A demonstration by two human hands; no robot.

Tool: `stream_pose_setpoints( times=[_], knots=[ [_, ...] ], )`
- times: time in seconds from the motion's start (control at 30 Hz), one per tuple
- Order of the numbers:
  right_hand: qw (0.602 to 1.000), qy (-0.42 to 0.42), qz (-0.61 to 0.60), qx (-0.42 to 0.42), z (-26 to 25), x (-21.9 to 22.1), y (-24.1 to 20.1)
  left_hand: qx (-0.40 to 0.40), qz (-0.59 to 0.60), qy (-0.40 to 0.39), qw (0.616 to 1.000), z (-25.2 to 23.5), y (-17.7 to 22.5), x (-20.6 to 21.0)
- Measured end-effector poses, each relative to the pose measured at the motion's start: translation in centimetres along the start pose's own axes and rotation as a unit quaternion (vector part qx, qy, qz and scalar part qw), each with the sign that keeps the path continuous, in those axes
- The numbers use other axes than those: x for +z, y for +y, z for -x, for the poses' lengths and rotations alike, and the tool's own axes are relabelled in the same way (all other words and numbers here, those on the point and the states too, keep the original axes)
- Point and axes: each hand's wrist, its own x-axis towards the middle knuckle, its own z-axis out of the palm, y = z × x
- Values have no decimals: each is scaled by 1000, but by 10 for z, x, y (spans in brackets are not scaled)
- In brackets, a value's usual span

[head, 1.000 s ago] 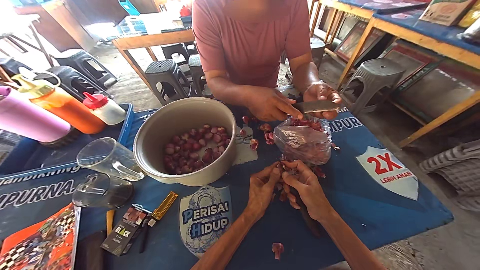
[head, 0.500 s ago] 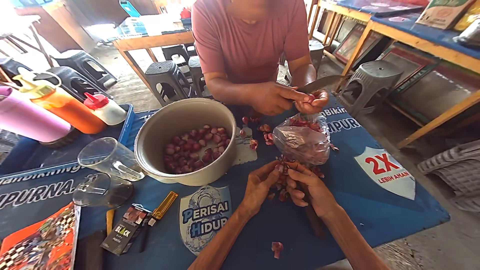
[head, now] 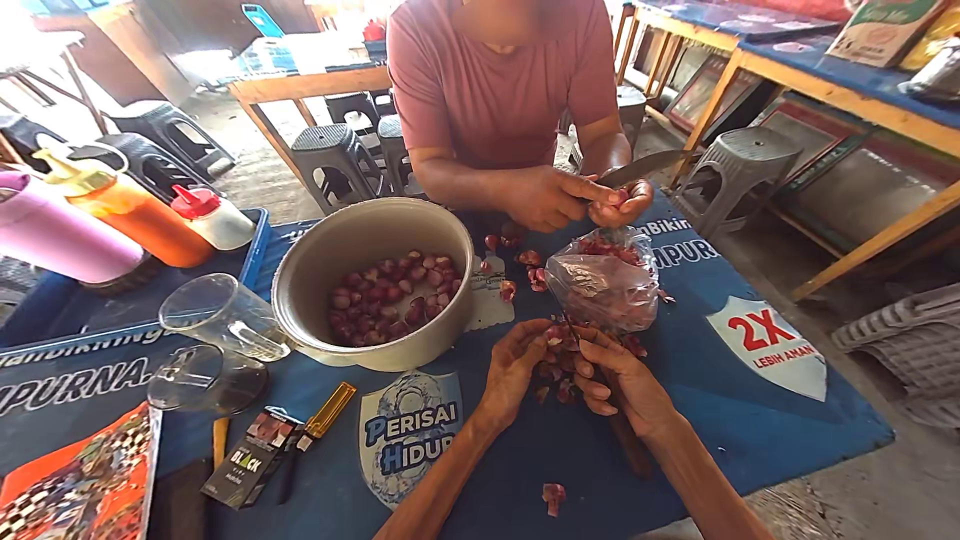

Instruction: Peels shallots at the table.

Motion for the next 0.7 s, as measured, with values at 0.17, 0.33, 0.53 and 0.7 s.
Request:
stream_pose_setpoints(
  times=[0.17,0.33,0.53,0.7],
  knots=[
    [997,18,69,-26,2,7,2,26,-39,17,999,1,2,4],
    [996,47,68,-40,2,9,3,39,-51,34,997,2,-1,5],
    [995,67,65,-37,0,5,1,19,-18,20,999,0,2,1],
    [991,-5,128,-46,2,3,1,24,-21,32,999,1,2,2]
  ],
)
